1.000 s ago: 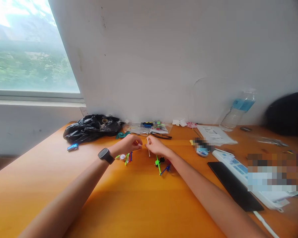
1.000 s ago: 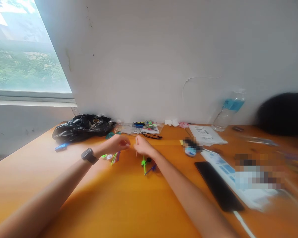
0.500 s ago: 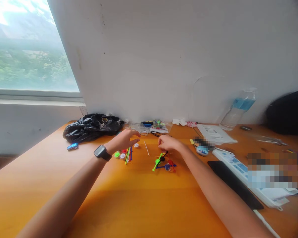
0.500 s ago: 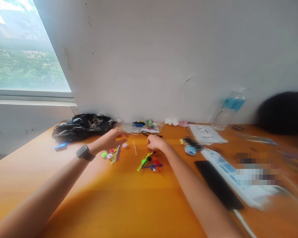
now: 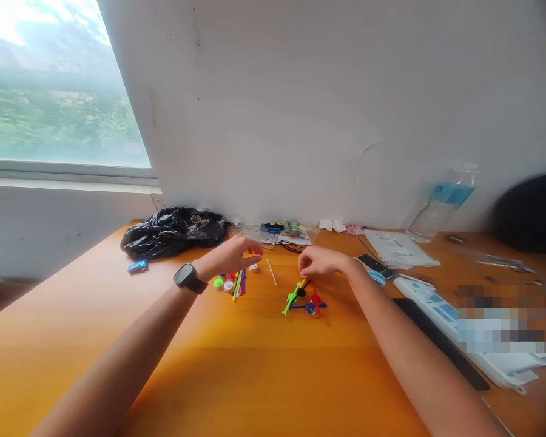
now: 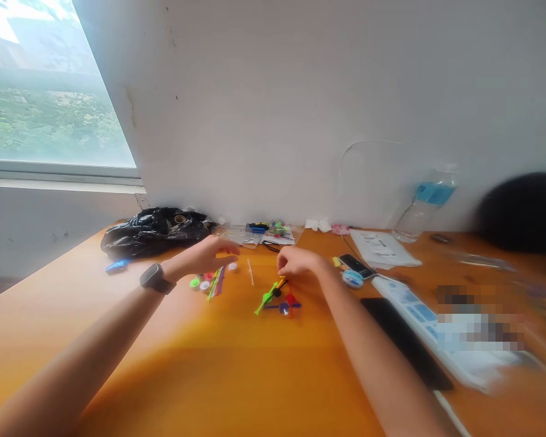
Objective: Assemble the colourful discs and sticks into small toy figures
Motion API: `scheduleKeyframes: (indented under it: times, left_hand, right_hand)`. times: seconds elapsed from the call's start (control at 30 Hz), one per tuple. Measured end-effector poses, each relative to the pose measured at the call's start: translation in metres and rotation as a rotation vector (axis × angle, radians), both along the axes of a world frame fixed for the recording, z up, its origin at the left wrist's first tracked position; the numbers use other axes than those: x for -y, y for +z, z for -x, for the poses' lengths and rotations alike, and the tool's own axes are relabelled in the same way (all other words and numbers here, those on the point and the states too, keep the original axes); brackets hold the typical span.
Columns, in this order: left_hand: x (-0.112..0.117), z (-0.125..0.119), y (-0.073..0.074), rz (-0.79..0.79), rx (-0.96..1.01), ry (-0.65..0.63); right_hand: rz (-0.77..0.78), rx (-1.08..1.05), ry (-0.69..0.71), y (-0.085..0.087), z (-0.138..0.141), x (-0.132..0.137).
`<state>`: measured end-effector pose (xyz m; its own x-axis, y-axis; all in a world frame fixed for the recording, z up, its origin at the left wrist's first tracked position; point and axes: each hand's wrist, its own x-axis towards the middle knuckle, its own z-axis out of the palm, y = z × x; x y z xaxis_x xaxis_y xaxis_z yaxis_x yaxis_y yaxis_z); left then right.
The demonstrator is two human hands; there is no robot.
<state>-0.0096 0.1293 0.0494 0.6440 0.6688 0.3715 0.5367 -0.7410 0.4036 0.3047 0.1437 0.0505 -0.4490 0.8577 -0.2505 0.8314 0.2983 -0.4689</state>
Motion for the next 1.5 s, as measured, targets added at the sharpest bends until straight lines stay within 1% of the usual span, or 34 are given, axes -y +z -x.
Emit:
scheduleKeyframes:
  times: [0.17, 0.23, 0.3, 0.37, 0.47, 0.57, 0.67, 0.73, 0.83, 0.9, 1.0, 1.13, 1.2, 1.3, 1.37, 1.43, 1.5]
  left_hand:
    - [0.003, -0.006, 0.004, -0.006, 0.109, 0.009]
    - [0.007, -0.012, 0.005, -0.015, 0.165, 0.004]
    - [0.010, -0.019, 0.006, -0.036, 0.216, -0.003]
    - [0.014, -0.024, 0.007, -0.053, 0.261, -0.001]
    - [0.019, -0.030, 0.010, -0.027, 0.319, -0.010]
    - [0.024, -0.033, 0.013, -0.031, 0.377, -0.020]
    - [0.029, -0.036, 0.015, -0.080, 0.425, 0.005]
    - [0.031, -0.038, 0.015, -0.082, 0.442, 0.024]
    - [0.031, -0.041, 0.012, -0.055, 0.466, 0.035]
    - [0.031, -0.042, 0.010, -0.043, 0.486, 0.035]
    - [0.029, -0.043, 0.009, -0.039, 0.515, 0.054]
    - [0.028, -0.043, 0.010, -0.063, 0.526, 0.110]
    - [0.029, -0.042, 0.012, -0.082, 0.534, 0.143]
    - [0.028, -0.038, 0.014, -0.085, 0.527, 0.154]
    - [0.027, -0.035, 0.014, -0.067, 0.502, 0.105]
    - [0.024, -0.032, 0.013, -0.050, 0.479, 0.044]
    - [0.022, -0.030, 0.011, -0.032, 0.465, 0.005]
  right_hand:
    - [-0.202, -0.146, -0.084, 0.003, 0.009, -0.001]
    - [-0.283, -0.246, -0.101, 0.006, 0.014, 0.000]
    - [-0.308, -0.391, -0.101, 0.008, 0.019, 0.003]
    - [-0.222, -0.557, -0.079, 0.009, 0.025, 0.007]
    - [0.040, -0.838, -0.066, 0.008, 0.040, 0.014]
    - [0.284, -1.099, -0.111, 0.003, 0.059, 0.021]
    - [0.413, -1.246, -0.182, -0.003, 0.078, 0.025]
    - [0.413, -1.249, -0.253, -0.007, 0.088, 0.027]
    - [0.285, -1.201, -0.361, -0.012, 0.096, 0.029]
    - [0.260, -1.224, -0.380, -0.012, 0.098, 0.031]
    - [0.363, -1.309, -0.366, -0.009, 0.099, 0.034]
    - [0.447, -1.351, -0.475, -0.001, 0.098, 0.035]
    - [0.445, -1.348, -0.468, 0.003, 0.097, 0.036]
    - [0.353, -1.319, -0.366, 0.006, 0.096, 0.037]
    - [0.300, -1.306, -0.345, 0.008, 0.094, 0.038]
    - [0.278, -1.280, -0.365, 0.009, 0.091, 0.038]
    - [0.266, -1.191, -0.375, 0.010, 0.088, 0.037]
